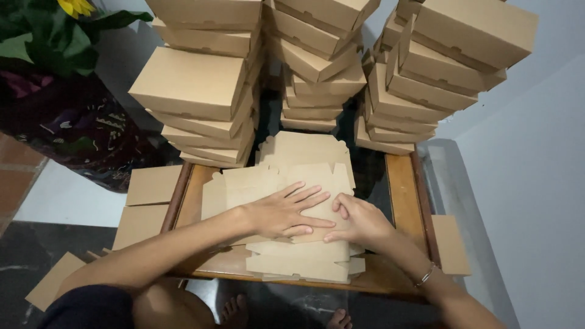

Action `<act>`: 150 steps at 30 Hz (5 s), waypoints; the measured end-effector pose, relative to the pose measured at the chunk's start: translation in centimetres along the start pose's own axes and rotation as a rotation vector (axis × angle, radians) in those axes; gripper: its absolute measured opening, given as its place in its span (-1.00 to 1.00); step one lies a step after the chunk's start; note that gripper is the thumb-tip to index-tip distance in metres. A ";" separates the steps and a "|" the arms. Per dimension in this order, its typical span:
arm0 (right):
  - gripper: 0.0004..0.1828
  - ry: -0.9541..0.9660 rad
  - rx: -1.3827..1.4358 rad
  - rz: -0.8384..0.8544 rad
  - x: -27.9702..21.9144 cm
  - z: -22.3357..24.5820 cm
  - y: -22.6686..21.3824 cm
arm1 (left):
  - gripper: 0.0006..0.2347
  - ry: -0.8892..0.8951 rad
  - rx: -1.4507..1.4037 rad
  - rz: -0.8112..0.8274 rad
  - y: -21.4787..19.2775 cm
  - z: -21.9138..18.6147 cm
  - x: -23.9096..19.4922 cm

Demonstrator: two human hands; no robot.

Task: Assembling flat cardboard sheets into boxes by folding them along pre-scored lines and tucking in the tabs.

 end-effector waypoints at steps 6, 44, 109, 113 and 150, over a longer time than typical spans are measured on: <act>-0.14 0.029 -0.190 0.025 0.1 4.4 -0.9 | -0.58 0.040 0.049 -0.134 0.1 -0.1 -0.2; -0.08 0.187 0.108 -0.460 -4.2 0.8 3.8 | -0.58 -0.003 -0.066 0.003 -4.0 -1.7 -0.4; -0.72 -0.115 0.494 -1.013 -7.6 2.3 4.2 | -0.90 -0.053 -0.463 -0.416 -4.7 -0.5 -1.9; -0.72 -0.127 0.373 -0.889 -7.9 2.8 3.9 | -0.90 -0.151 -0.512 -0.260 -6.4 -1.2 -2.7; -0.69 0.056 0.331 -0.677 -3.9 2.1 3.8 | -0.74 -0.523 -0.220 -0.289 -5.4 -11.8 -0.2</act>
Point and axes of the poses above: each hand's wrist, its own x-axis towards the middle knuckle, its own y-axis out of the palm, z = x × y, the point moved 3 cm from there along x, towards the middle knuckle, and after that the axes turned 4 degrees about -y, right-handed, at the moved point
